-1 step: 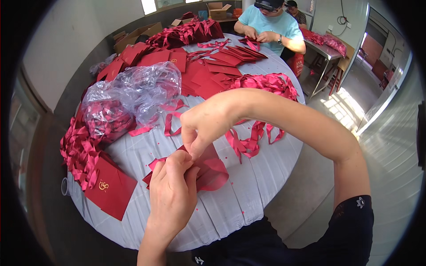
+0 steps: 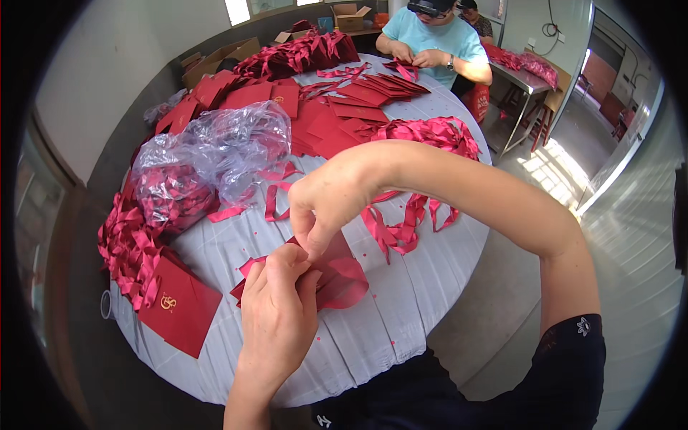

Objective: The person assembles paper gift bags by hand, threading ribbon handles into the bags, pressing them flat, and stacking the completed bags on the table.

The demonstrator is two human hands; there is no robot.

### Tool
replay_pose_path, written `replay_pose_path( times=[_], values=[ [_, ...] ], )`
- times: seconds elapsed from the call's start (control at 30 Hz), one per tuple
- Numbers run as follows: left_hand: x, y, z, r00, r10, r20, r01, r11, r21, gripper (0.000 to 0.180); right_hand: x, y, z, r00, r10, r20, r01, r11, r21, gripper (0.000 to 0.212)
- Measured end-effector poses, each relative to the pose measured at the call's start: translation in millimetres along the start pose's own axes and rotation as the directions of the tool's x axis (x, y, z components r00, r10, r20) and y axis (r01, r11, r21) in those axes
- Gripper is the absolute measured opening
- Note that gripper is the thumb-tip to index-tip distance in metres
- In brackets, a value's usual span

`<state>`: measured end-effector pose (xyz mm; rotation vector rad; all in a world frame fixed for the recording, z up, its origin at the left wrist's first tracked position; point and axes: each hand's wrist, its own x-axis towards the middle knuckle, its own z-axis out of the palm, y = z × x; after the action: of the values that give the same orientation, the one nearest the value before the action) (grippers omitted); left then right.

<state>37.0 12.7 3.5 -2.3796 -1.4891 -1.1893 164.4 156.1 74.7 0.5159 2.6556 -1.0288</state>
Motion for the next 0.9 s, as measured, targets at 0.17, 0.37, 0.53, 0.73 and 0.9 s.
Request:
replay_pose_path(
  times=[0.17, 0.37, 0.53, 0.73, 0.9],
  values=[
    [1.6, -2.0, 0.9, 0.999, 0.007, -0.047, -0.006, 1.000, 0.018, 0.028, 0.8, 5.9, 1.9, 0.999, 0.036, -0.023, -0.035, 0.998, 0.047, 0.025],
    [3.1, -0.8, -5.0, 0.998, -0.059, 0.038, 0.061, 0.997, -0.046, 0.020, 1.4, 29.8, 34.6, 0.964, -0.049, -0.261, 0.112, 0.965, 0.236, 0.020],
    [4.0, -0.7, -4.1, 0.995, -0.098, 0.011, 0.098, 0.995, -0.032, 0.017, 1.6, 34.3, 45.5, 0.912, -0.068, -0.405, 0.205, 0.930, 0.306, 0.020],
    [4.3, 4.7, -4.7, 0.992, -0.120, 0.038, 0.121, 0.992, -0.027, 0.017, 1.0, 33.9, 28.4, 0.830, -0.142, -0.540, 0.431, 0.778, 0.457, 0.020],
    [5.1, 4.6, -6.0, 0.992, -0.111, 0.059, 0.113, 0.993, -0.027, 0.018, 12.2, 57.9, 20.0, 0.745, 0.034, -0.666, 0.542, 0.551, 0.634, 0.018]
  ],
)
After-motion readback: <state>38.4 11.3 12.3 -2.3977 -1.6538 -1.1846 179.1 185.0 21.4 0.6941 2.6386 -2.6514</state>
